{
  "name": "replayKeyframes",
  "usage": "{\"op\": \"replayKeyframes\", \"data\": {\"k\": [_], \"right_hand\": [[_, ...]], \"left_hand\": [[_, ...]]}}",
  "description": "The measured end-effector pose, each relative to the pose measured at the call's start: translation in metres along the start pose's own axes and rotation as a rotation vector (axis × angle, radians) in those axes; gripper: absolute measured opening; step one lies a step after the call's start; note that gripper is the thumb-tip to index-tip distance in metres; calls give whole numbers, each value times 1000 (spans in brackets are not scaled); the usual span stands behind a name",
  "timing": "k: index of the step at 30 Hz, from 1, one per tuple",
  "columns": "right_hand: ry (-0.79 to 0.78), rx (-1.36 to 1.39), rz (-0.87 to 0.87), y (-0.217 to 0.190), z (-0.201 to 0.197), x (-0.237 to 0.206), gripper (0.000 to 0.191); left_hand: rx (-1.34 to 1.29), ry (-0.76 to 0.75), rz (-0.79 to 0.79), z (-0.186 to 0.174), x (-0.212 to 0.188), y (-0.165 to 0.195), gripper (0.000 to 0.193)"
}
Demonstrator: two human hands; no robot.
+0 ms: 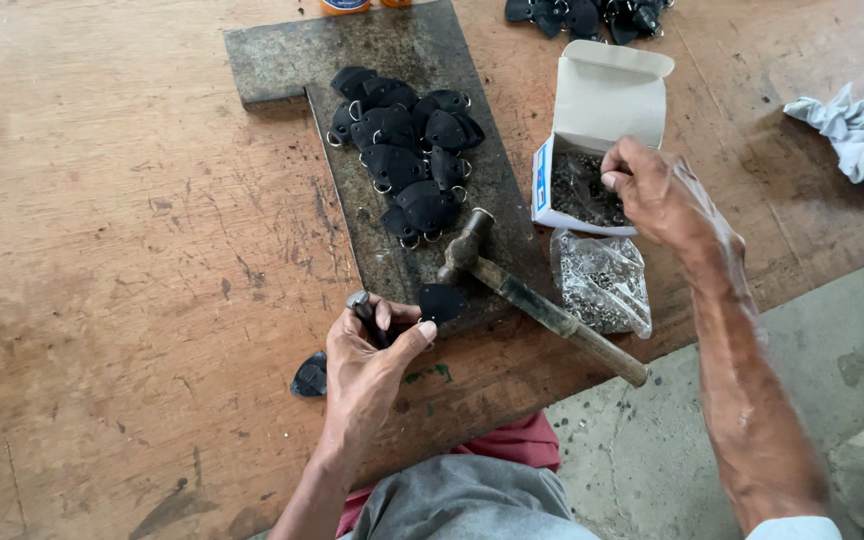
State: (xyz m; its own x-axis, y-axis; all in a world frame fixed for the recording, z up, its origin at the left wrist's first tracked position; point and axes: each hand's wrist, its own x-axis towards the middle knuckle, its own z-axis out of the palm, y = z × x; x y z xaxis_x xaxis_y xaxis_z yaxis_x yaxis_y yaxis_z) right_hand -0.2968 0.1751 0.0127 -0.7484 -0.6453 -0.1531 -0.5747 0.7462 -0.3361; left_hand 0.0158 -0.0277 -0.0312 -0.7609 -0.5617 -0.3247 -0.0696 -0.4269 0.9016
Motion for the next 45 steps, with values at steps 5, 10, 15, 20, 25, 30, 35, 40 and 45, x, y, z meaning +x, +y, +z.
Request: {"op": "replayKeyframes", "data": {"k": [5,10,15,20,25,30,35,40,45], "right_hand": [[113,113,-292,14,4,0,7],[168,86,-234,24,4,4,16],[360,252,-380,-5,0,-23,2],[226,347,-488,-81,28,-84,3],[140,459,-586,-135,64,-104,22],[228,497,-565,-145,71,-101,34],[264,454,-609,-142,73,-99,38],[231,373,-587,-138,73,-102,41],[234,378,-561,-138,75,-97,45]], "left_hand": [[-17,-1,17,0,1,-3,37],[-23,-1,14,0,1,-4,37],[-58,-12,11,2,0,-5,35],[-80,-24,92,5,1,-8,37],[-135,-48,93,6,1,-11,38],[-171,-63,96,7,1,-13,39],[-171,-89,114,8,0,-13,40],[-169,-131,144,10,-4,-11,38],[-101,-149,203,12,-8,-3,36]]}}
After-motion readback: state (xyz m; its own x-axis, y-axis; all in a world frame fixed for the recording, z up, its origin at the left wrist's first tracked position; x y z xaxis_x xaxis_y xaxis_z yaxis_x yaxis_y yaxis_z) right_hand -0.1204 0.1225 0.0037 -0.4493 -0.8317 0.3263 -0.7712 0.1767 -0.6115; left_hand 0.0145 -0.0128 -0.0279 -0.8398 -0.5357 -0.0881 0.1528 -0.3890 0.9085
